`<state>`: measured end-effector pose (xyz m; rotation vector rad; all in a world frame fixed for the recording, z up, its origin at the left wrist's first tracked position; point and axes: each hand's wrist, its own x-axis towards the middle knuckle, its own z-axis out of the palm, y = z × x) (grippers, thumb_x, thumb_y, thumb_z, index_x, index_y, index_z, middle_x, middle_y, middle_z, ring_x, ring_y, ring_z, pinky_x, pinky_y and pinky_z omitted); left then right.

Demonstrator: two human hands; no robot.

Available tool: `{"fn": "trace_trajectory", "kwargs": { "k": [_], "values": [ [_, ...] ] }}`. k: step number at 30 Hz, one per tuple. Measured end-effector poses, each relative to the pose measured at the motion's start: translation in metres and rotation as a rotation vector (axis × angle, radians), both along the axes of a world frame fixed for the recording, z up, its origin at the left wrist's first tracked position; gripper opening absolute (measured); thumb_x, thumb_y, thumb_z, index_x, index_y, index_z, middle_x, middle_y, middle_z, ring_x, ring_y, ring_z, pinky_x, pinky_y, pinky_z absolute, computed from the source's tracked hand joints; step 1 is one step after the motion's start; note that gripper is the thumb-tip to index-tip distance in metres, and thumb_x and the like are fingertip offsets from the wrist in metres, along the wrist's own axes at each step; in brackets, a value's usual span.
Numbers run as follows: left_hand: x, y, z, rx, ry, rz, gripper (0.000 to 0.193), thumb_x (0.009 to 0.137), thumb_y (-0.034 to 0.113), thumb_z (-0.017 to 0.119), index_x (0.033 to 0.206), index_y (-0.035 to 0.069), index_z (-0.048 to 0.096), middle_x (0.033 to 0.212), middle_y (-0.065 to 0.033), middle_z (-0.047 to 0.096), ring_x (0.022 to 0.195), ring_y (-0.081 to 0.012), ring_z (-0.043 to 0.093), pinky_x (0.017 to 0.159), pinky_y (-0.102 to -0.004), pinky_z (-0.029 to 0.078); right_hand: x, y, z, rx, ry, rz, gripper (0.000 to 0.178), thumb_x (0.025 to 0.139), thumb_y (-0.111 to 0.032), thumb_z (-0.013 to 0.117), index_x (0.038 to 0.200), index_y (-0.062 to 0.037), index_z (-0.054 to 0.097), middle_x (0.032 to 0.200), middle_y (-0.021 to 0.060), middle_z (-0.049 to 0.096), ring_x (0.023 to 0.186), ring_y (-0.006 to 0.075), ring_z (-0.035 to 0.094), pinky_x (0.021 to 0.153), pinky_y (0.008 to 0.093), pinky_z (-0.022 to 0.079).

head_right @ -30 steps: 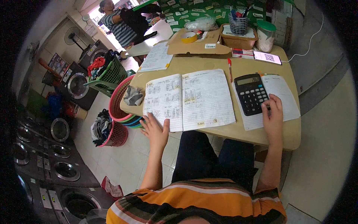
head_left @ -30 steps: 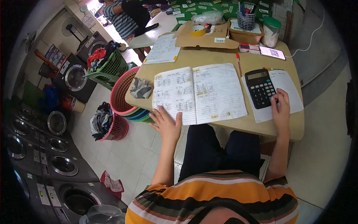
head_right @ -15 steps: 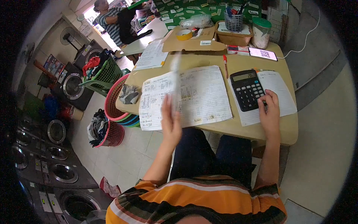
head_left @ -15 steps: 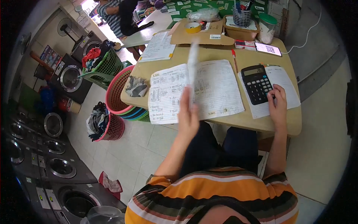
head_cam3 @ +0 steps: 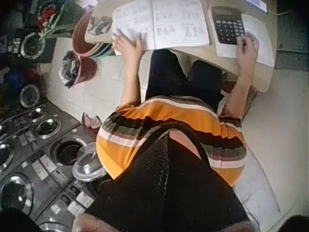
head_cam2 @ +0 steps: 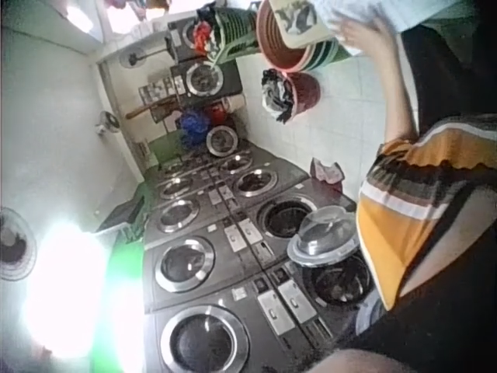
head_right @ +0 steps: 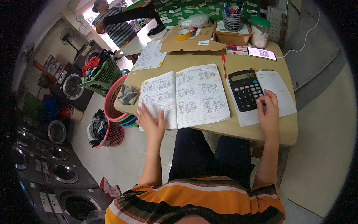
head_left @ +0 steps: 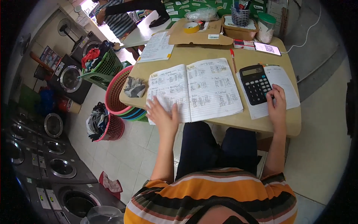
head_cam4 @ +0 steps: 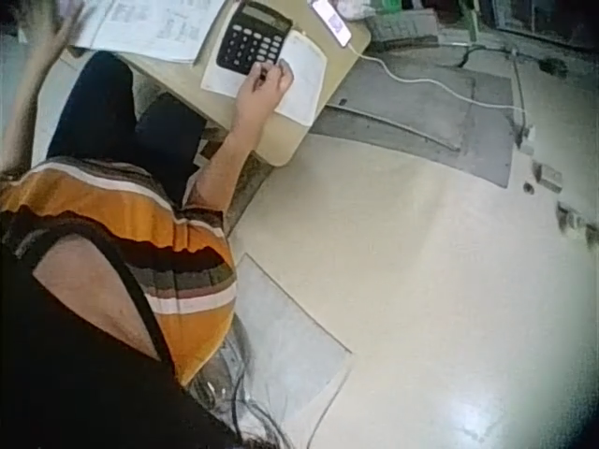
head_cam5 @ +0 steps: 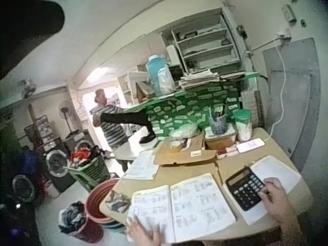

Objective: Use a calculator and a notebook to calculate and record laundry weights and costs.

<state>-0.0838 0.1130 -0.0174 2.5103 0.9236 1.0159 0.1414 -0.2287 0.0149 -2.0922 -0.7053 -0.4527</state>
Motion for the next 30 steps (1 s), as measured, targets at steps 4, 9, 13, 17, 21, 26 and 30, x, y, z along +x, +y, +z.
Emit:
{"fn": "trace_trajectory", "kwargs": {
  "k": [4,9,13,17,21,26,30],
  "values": [
    [-0.02,0.017,-0.023,-0.108,0.179,0.147,0.096,0.095,0.052,0.064,0.159,-0.005,0.02,0.162,-0.0392,0.017,0.151,-0.0584,0.007,0.119,-0.0694,0.006,0.004,-0.002,-0.005,0.035,0.02,-0.006,0.01,0.1,-0.01,0.062,0.1,0.0002,0.062,0.134,0.0148,0.057,0.116,0.027,0.06,0.081,0.0329,0.052],
    [-0.021,0.011,-0.024,-0.138,0.205,0.099,0.091,0.099,0.05,0.058,0.159,-0.006,0.02,0.161,-0.0418,0.014,0.151,-0.0581,0.01,0.12,-0.0669,0.01,0.0,-0.001,-0.001,0.028,0.043,-0.013,0.01,0.1,-0.01,0.062,0.099,-0.0002,0.062,0.134,0.0145,0.057,0.116,0.0273,0.06,0.08,0.0322,0.051],
    [-0.02,0.013,-0.025,-0.132,0.188,0.085,0.089,0.1,0.05,0.057,0.159,-0.006,0.019,0.16,-0.0432,0.013,0.151,-0.0582,0.011,0.12,-0.0658,0.012,0.0,0.0,0.0,0.012,0.041,0.0,0.008,0.1,-0.008,0.062,0.098,-0.0001,0.062,0.134,0.0158,0.057,0.119,0.0283,0.059,0.088,0.0343,0.049],
    [-0.02,0.014,-0.023,-0.14,0.183,0.067,0.088,0.1,0.049,0.057,0.159,-0.006,0.02,0.16,-0.0438,0.013,0.15,-0.0584,0.012,0.121,-0.0651,0.013,0.0,0.0,0.0,0.015,0.034,-0.001,0.008,0.1,-0.007,0.061,0.097,0.0001,0.061,0.132,0.0178,0.057,0.122,0.0302,0.058,0.097,0.037,0.048],
    [-0.019,0.012,-0.019,-0.134,0.192,0.064,0.085,0.101,0.048,0.056,0.158,-0.005,0.024,0.159,-0.0443,0.014,0.15,-0.0586,0.014,0.12,-0.066,0.014,0.002,0.0,-0.002,0.003,-0.014,-0.021,0.011,0.1,-0.01,0.063,0.098,0.0002,0.063,0.133,0.0164,0.057,0.117,0.0277,0.06,0.082,0.0328,0.052],
    [-0.012,0.012,-0.011,0.023,0.209,0.022,0.063,0.097,0.032,0.06,0.148,-0.001,0.044,0.159,-0.0401,0.022,0.15,-0.0584,0.014,0.119,-0.0688,0.013,0.005,-0.003,-0.003,-0.012,0.063,-0.008,0.013,0.1,-0.012,0.063,0.107,-0.0008,0.065,0.138,0.016,0.056,0.12,0.0275,0.06,0.085,0.0334,0.053],
    [0.012,0.011,0.011,0.061,0.128,-0.179,0.045,0.092,0.016,0.06,0.135,0.002,0.059,0.156,-0.0297,0.039,0.148,-0.0531,0.028,0.119,-0.0658,0.022,0.0,0.004,0.003,-0.01,0.129,-0.005,0.024,0.101,-0.015,0.063,0.122,-0.0039,0.066,0.145,0.0153,0.054,0.125,0.029,0.059,0.094,0.0362,0.053]
  ]
}}
